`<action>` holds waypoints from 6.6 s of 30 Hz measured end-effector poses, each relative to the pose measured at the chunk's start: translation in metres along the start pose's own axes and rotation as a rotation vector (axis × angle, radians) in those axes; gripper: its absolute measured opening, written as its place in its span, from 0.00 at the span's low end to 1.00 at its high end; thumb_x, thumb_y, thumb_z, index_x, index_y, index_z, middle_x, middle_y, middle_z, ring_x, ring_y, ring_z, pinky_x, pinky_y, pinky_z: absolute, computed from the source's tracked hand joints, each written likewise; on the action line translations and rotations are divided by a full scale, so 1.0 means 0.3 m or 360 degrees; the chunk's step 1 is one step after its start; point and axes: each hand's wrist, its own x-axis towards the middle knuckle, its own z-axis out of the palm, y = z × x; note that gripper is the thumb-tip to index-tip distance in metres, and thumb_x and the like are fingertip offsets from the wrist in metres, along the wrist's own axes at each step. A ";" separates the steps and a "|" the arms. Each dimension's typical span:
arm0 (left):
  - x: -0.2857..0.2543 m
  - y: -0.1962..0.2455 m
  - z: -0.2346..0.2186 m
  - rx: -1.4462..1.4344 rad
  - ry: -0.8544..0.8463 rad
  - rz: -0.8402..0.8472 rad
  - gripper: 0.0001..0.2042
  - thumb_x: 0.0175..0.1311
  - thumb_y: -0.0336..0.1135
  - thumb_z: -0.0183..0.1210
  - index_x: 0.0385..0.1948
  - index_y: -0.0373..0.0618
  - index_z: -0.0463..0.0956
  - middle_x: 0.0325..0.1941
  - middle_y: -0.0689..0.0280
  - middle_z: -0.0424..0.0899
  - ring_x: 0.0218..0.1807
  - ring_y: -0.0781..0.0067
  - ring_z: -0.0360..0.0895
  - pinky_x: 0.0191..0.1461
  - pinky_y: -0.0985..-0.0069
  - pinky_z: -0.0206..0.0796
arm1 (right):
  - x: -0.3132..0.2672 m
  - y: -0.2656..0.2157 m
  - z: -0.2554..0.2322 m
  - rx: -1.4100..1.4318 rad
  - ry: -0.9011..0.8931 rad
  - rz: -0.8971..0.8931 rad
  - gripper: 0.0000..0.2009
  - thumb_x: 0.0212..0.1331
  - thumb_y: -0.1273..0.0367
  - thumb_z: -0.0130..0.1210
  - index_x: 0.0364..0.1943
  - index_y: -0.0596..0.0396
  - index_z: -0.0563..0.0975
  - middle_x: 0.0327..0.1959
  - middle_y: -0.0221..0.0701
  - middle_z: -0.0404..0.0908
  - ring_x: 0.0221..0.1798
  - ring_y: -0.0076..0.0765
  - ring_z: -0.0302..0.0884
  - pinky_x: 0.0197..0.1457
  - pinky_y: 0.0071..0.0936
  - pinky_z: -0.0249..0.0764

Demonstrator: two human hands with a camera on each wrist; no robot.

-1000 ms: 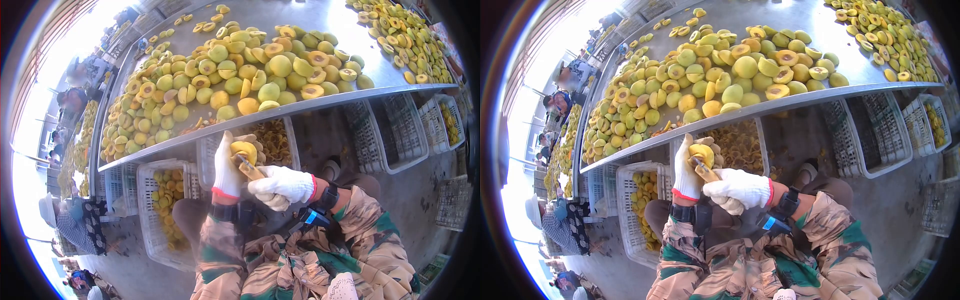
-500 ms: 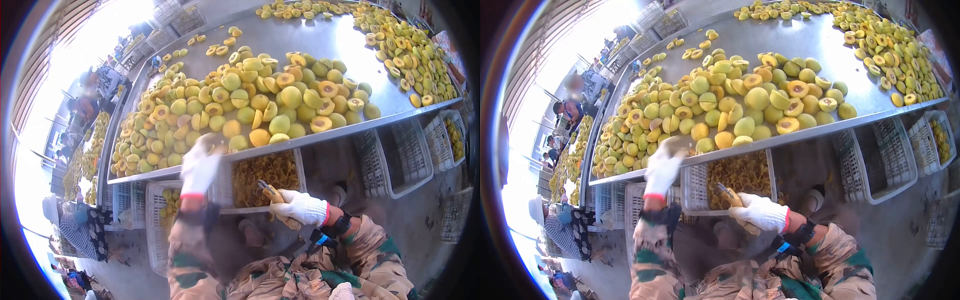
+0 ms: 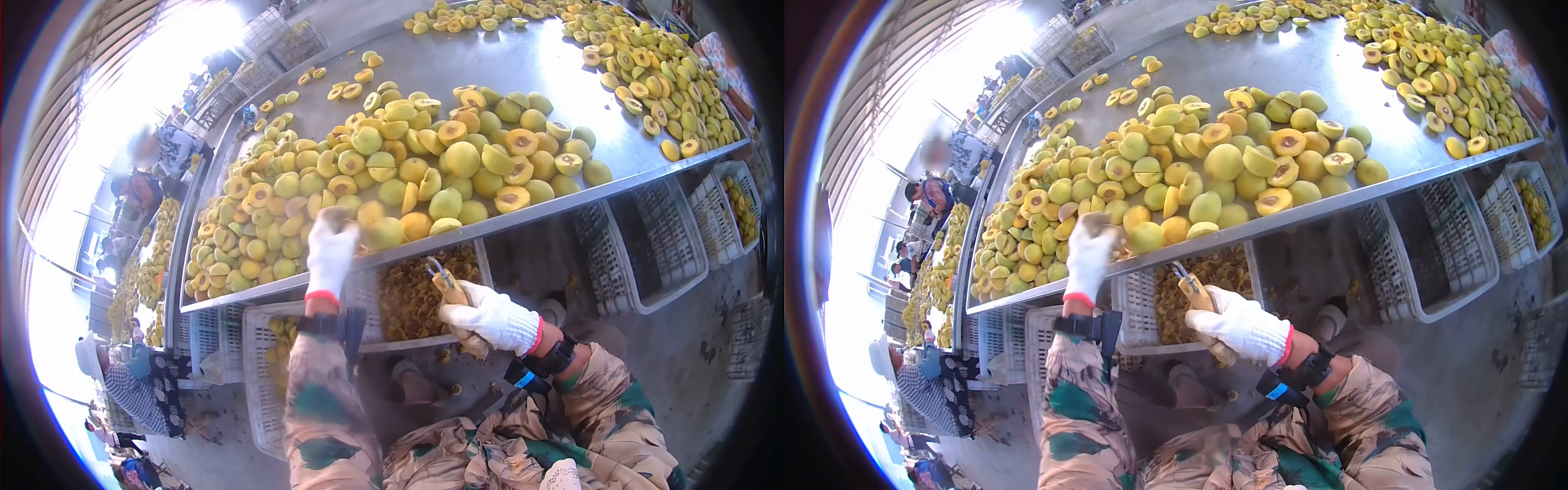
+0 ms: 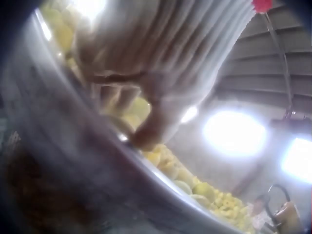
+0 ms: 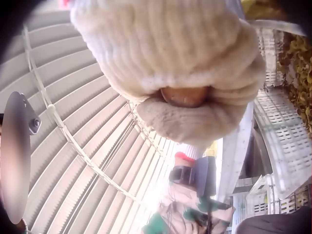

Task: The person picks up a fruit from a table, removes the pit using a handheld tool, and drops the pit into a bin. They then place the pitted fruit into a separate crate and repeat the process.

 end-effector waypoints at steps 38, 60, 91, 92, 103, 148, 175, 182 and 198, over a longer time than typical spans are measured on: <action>-0.322 0.010 0.279 -0.1649 0.0669 -0.0342 0.19 0.76 0.49 0.46 0.45 0.39 0.73 0.33 0.58 0.82 0.30 0.68 0.80 0.32 0.75 0.74 | 0.033 0.063 0.128 -0.1339 0.0593 -0.0108 0.16 0.64 0.59 0.51 0.47 0.57 0.68 0.35 0.54 0.81 0.39 0.65 0.80 0.42 0.53 0.76; -0.369 0.009 0.255 -0.1121 0.0533 -0.0220 0.22 0.75 0.47 0.47 0.39 0.32 0.78 0.35 0.56 0.85 0.30 0.71 0.80 0.36 0.78 0.73 | 0.026 0.020 0.021 -0.0064 -0.0381 0.0403 0.10 0.63 0.64 0.54 0.42 0.52 0.70 0.24 0.25 0.71 0.19 0.20 0.68 0.20 0.23 0.66; 0.250 0.030 0.117 0.1541 -0.0565 0.0119 0.27 0.52 0.51 0.65 0.50 0.43 0.74 0.50 0.52 0.82 0.55 0.51 0.78 0.56 0.59 0.71 | -0.004 -0.042 -0.048 -0.0010 -0.0057 0.0201 0.12 0.63 0.64 0.54 0.40 0.56 0.68 0.18 0.26 0.70 0.13 0.22 0.65 0.17 0.23 0.63; 0.241 0.038 0.097 0.1495 -0.0570 0.0124 0.27 0.52 0.50 0.65 0.50 0.42 0.74 0.50 0.52 0.82 0.55 0.50 0.78 0.56 0.58 0.71 | -0.002 -0.044 -0.044 -0.0007 -0.0058 0.0181 0.12 0.63 0.64 0.54 0.40 0.56 0.68 0.18 0.26 0.70 0.13 0.22 0.65 0.17 0.23 0.63; -0.304 -0.040 0.082 -0.2278 -0.0551 -0.0472 0.21 0.73 0.52 0.49 0.57 0.46 0.66 0.54 0.57 0.76 0.52 0.58 0.77 0.58 0.61 0.71 | 0.018 -0.037 0.075 -0.0287 0.0120 0.0018 0.14 0.64 0.62 0.52 0.48 0.55 0.70 0.20 0.27 0.73 0.15 0.23 0.69 0.19 0.25 0.67; -0.358 -0.012 0.264 -0.1566 0.0333 -0.0326 0.21 0.77 0.48 0.42 0.50 0.37 0.74 0.47 0.58 0.81 0.46 0.67 0.79 0.52 0.72 0.73 | 0.020 0.033 0.078 -0.0484 -0.0091 0.0056 0.17 0.62 0.60 0.54 0.48 0.57 0.71 0.26 0.33 0.79 0.23 0.28 0.77 0.28 0.27 0.74; -0.366 -0.009 0.275 -0.1497 0.0249 -0.0295 0.19 0.77 0.48 0.43 0.48 0.40 0.73 0.46 0.57 0.80 0.43 0.65 0.80 0.47 0.71 0.75 | 0.038 0.024 0.080 -0.1406 0.0384 0.0106 0.18 0.65 0.60 0.48 0.50 0.59 0.68 0.42 0.52 0.81 0.47 0.61 0.80 0.50 0.50 0.75; -0.297 -0.144 0.239 -0.1679 -0.0447 -0.0511 0.27 0.74 0.57 0.41 0.50 0.38 0.73 0.46 0.56 0.80 0.43 0.64 0.80 0.48 0.67 0.76 | 0.054 0.063 0.057 -0.1483 0.0413 0.0118 0.19 0.64 0.59 0.48 0.50 0.59 0.69 0.43 0.52 0.81 0.47 0.62 0.79 0.51 0.50 0.75; -0.378 -0.070 0.208 -0.1363 -0.0788 -0.0526 0.25 0.76 0.54 0.41 0.60 0.44 0.66 0.58 0.60 0.75 0.59 0.63 0.73 0.64 0.67 0.65 | 0.078 0.043 0.032 -0.0888 0.0611 -0.0195 0.25 0.60 0.54 0.56 0.57 0.52 0.69 0.41 0.44 0.82 0.42 0.44 0.82 0.46 0.38 0.76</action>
